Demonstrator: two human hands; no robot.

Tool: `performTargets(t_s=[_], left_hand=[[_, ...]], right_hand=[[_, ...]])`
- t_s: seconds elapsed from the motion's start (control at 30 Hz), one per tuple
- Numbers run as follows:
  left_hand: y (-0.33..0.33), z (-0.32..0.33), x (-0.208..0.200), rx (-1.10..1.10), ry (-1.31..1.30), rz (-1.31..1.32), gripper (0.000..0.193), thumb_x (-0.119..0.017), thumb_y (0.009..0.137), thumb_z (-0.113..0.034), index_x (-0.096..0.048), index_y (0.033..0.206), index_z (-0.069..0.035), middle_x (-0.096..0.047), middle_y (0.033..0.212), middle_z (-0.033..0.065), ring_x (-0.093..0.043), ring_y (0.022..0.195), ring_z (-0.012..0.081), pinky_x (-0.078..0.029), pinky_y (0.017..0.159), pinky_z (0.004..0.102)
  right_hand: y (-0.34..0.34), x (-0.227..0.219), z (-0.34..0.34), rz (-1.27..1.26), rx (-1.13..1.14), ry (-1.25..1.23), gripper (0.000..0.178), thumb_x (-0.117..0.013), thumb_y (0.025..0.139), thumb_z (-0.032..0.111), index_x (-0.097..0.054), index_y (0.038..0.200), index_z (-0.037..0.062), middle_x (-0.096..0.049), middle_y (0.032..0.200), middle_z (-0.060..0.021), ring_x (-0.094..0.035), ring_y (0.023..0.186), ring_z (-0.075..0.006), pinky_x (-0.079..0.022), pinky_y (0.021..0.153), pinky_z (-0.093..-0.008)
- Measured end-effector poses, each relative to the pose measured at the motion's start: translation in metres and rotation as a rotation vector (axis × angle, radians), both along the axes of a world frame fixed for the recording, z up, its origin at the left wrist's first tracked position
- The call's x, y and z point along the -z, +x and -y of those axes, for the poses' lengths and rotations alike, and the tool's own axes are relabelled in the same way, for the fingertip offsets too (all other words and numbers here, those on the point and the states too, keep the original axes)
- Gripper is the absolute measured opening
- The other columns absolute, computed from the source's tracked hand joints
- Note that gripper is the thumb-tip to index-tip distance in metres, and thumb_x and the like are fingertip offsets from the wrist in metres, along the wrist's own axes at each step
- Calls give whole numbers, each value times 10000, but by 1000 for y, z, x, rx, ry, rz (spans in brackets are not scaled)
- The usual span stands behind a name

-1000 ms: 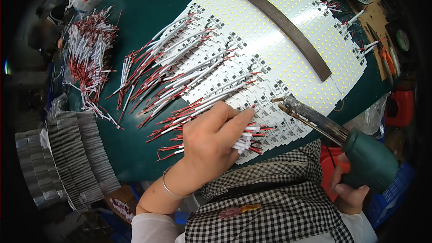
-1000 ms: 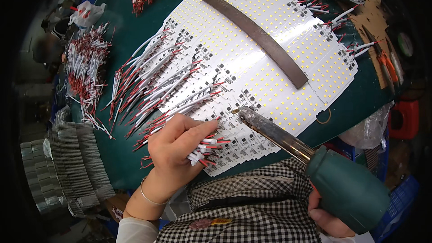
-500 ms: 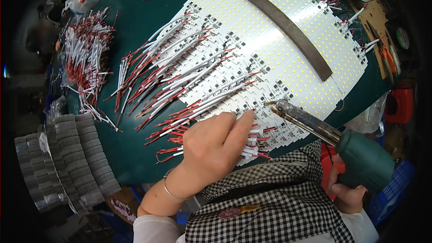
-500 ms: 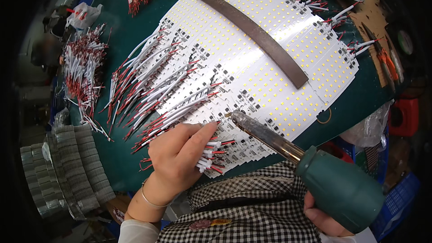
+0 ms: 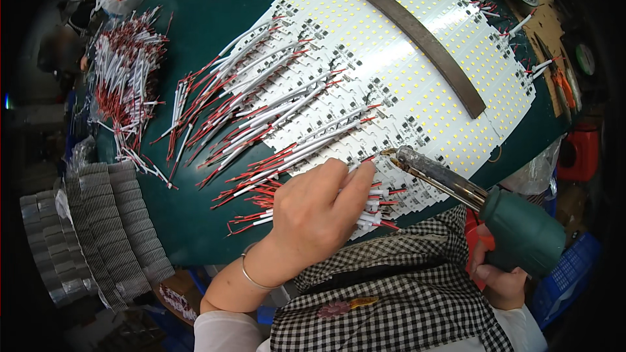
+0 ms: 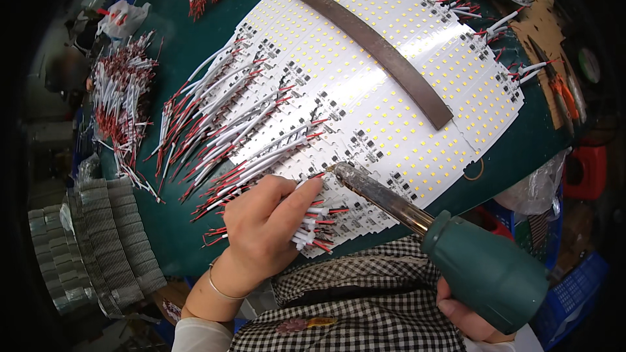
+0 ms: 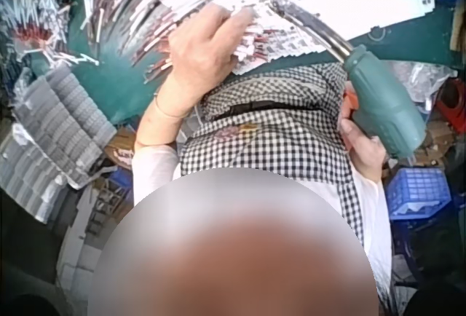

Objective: The person solders individual wires onto terminal pads on an LED panel with a soldering iron.

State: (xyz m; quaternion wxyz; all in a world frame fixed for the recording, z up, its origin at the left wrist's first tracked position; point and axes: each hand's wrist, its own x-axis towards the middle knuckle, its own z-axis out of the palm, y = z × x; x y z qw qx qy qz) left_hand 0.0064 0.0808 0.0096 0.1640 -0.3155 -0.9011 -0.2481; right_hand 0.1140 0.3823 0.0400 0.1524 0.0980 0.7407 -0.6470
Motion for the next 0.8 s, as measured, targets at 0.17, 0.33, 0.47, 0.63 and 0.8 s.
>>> performTargets(t_s=[0.17, 0.33, 0.47, 0.63, 0.8], left_hand=[[-2, -1, 2, 11, 45, 24, 366, -610, 666, -5, -658, 1028, 17, -452, 691, 48, -463, 502, 157, -371, 418, 291], [-1, 1, 4, 16, 53, -9, 381, -621, 659, -18, -660, 1038, 9, -453, 692, 44, -461, 503, 149, -369, 420, 287], [-1, 0, 3, 3, 47, -24, 388, -625, 656, -16, -661, 1042, 5, -453, 691, 40, -463, 504, 146, -368, 420, 282], [-1, 0, 4, 6, 55, 11, 382, -619, 657, 4, -653, 1037, 27, -434, 681, 39, -451, 500, 148, -364, 414, 288], [-1, -1, 4, 9, 71, 26, 388, -613, 658, 8, -639, 1043, 44, -431, 688, 53, -457, 509, 163, -371, 420, 300]], right_hand=[[-5, -9, 11, 120, 147, -117, 635, -681, 590, -23, -502, 1192, -122, -601, 1054, -186, -590, 560, -182, -508, 447, -258], [-8, -13, 12, 127, 177, -129, 630, -676, 605, -41, -478, 1197, -125, -588, 1069, -196, -590, 561, -179, -527, 443, -265], [-8, -12, 9, 111, 145, -130, 624, -682, 610, -38, -472, 1190, -132, -581, 1075, -203, -594, 564, -178, -531, 439, -271], [-8, -12, 9, 151, 139, -151, 620, -685, 611, -29, -475, 1185, -132, -588, 1043, -198, -592, 561, -173, -524, 440, -263], [-8, -10, 17, 76, 185, -133, 657, -689, 611, -17, -463, 1220, -114, -598, 928, -186, -585, 552, -178, -516, 449, -268]])
